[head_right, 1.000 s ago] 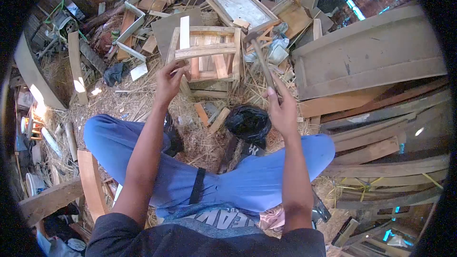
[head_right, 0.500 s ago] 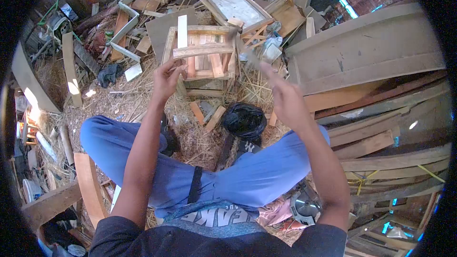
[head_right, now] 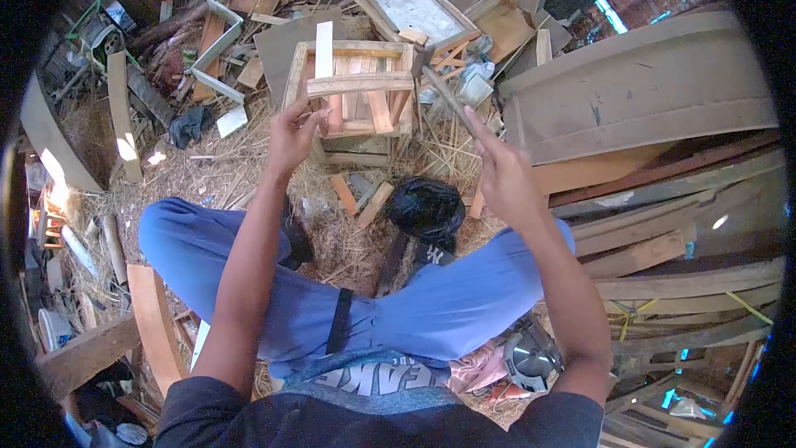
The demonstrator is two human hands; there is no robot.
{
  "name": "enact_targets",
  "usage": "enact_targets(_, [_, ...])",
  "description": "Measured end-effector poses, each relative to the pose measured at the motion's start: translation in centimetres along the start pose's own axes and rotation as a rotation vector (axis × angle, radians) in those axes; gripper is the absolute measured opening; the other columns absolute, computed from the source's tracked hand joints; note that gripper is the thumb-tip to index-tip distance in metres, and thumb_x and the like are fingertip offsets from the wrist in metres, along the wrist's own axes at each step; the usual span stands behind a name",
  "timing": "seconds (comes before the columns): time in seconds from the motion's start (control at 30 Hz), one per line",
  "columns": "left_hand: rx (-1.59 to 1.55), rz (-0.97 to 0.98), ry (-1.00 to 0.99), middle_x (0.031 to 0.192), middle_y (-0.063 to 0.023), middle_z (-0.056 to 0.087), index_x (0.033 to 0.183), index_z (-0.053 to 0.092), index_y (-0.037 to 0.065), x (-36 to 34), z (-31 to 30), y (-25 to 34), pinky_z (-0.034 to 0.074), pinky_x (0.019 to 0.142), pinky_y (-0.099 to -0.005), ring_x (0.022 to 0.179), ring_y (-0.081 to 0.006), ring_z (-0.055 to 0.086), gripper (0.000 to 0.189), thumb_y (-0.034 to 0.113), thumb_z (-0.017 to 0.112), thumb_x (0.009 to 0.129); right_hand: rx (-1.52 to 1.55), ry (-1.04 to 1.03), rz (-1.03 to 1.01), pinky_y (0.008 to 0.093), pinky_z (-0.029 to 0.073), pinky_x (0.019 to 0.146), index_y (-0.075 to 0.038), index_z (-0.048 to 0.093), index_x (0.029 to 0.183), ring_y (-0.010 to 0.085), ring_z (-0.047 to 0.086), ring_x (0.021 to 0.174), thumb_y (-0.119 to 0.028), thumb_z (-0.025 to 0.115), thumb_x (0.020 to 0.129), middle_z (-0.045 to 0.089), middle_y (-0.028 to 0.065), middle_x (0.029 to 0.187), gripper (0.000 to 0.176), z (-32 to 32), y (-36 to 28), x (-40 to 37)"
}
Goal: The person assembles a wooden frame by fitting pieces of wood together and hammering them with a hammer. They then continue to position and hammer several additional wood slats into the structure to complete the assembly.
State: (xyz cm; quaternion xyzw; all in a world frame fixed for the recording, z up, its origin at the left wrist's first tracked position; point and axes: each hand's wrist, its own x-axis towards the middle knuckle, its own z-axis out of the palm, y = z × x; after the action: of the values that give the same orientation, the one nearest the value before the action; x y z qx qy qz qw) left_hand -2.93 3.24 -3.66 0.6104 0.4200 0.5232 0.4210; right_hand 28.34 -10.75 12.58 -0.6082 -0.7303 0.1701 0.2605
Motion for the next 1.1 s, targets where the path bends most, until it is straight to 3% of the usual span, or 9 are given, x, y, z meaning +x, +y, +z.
enact_targets(0.2, [0.046, 0.027, 0.008, 0.102, -0.0120, 0.075, 0.134, 0.061, -0.002, 0.1, -0.1, -0.5, 0.058, 0.085, -0.0321, 0.095, -0.0121, 0.069, 0.047, 0.007, 0.074, 0.090, -0.043, 0.131, 0.074, 0.0358, 0.049, 0.070, -0.016, 0.043, 0.153, 0.0348, 0.066, 0.075, 0.000, 0.048, 0.101, 0.065, 0.0256, 0.090, 0.055, -2.2, -2.9, 0.3])
enact_targets(0.3, [0.119, 0.013, 0.000, 0.102, -0.0135, 0.075, 0.133, 0.061, -0.002, 0.1, -0.3, 0.1, 0.058, 0.085, -0.0327, 0.096, -0.0130, 0.069, 0.046, 0.008, 0.074, 0.090, 0.316, 0.382, 0.105, 0.0375, 0.049, 0.070, -0.018, 0.044, 0.152, 0.0402, 0.064, 0.076, 0.001, 0.048, 0.100, 0.065, 0.0302, 0.095, 0.056, -0.8, -1.7, -0.4])
enact_targets(0.37, [0.143, 0.034, -0.028, 0.102, -0.0137, 0.075, 0.133, 0.061, -0.003, 0.0, -0.2, 2.2, 0.058, 0.086, -0.0330, 0.096, -0.0136, 0.069, 0.046, 0.008, 0.074, 0.090, -0.105, 0.000, -0.017, 0.0354, 0.047, 0.065, -0.021, 0.044, 0.153, 0.0314, 0.054, 0.065, 0.001, 0.048, 0.100, 0.065, 0.0297, 0.090, 0.057, 0.3, 0.0, -0.6])
enact_targets(0.5, [0.147, 0.031, -0.034, 0.104, -0.0142, 0.075, 0.134, 0.060, -0.004, 0.1, 0.3, 1.9, 0.057, 0.087, -0.0336, 0.097, -0.0152, 0.070, 0.046, 0.008, 0.073, 0.091, -0.028, -0.065, 0.044, 0.0356, 0.047, 0.065, -0.021, 0.042, 0.154, 0.0295, 0.047, 0.064, 0.002, 0.048, 0.099, 0.063, 0.0328, 0.094, 0.059, -1.4, -1.1, 0.3])
enact_targets(0.57, [0.134, 0.011, -0.043, 0.104, -0.0138, 0.075, 0.135, 0.060, -0.003, 0.0, 0.2, 1.2, 0.057, 0.087, -0.0333, 0.097, -0.0149, 0.070, 0.047, 0.008, 0.073, 0.091, -0.072, 0.085, -0.002, 0.0230, 0.038, 0.058, -0.016, 0.040, 0.156, 0.0075, 0.038, 0.064, -0.007, 0.045, 0.106, 0.056, -0.0004, 0.082, 0.051, -1.7, -1.8, 0.2])
enact_targets(0.67, [0.110, -0.001, -0.040, 0.104, -0.0130, 0.075, 0.136, 0.059, -0.003, 0.1, 0.4, 0.5, 0.056, 0.086, -0.0324, 0.095, -0.0144, 0.070, 0.049, 0.008, 0.073, 0.091, 0.247, 0.295, 0.005, 0.0195, 0.032, 0.055, -0.016, 0.042, 0.155, 0.0041, 0.034, 0.064, -0.007, 0.043, 0.107, 0.046, -0.0046, 0.076, 0.048, -2.0, -2.5, 0.3])
enact_targets(0.9, [0.105, -0.054, -0.058, 0.100, -0.0115, 0.075, 0.136, 0.058, -0.005, 0.3, 0.1, 1.0, 0.057, 0.083, -0.0303, 0.091, -0.0115, 0.068, 0.050, 0.009, 0.073, 0.091, 0.257, 0.234, -0.008, 0.0171, 0.027, 0.054, -0.015, 0.038, 0.157, 0.0020, 0.032, 0.063, -0.013, 0.043, 0.109, 0.040, -0.0067, 0.074, 0.048, -0.6, -0.1, -0.2])
enact_targets(1.0, [0.161, -0.010, -0.020, 0.098, -0.0110, 0.074, 0.136, 0.058, -0.005, 0.4, 0.1, -0.1, 0.057, 0.082, -0.0299, 0.089, -0.0105, 0.066, 0.052, 0.012, 0.075, 0.090, 0.278, 0.381, 0.041, 0.0170, 0.027, 0.054, -0.014, 0.040, 0.156, 0.0021, 0.033, 0.064, -0.014, 0.044, 0.109, 0.040, -0.0065, 0.073, 0.047, 0.2, -0.3, -0.7])
enact_targets(1.1, [0.147, 0.034, 0.025, 0.096, -0.0118, 0.074, 0.135, 0.059, -0.006, 0.3, 0.3, -0.4, 0.057, 0.081, -0.0297, 0.089, -0.0103, 0.066, 0.053, 0.014, 0.077, 0.089, 0.184, 0.329, 0.052, 0.0243, 0.039, 0.060, -0.011, 0.046, 0.152, 0.0073, 0.040, 0.067, -0.002, 0.043, 0.104, 0.048, 0.0026, 0.075, 0.050, 1.1, 0.3, -1.2])
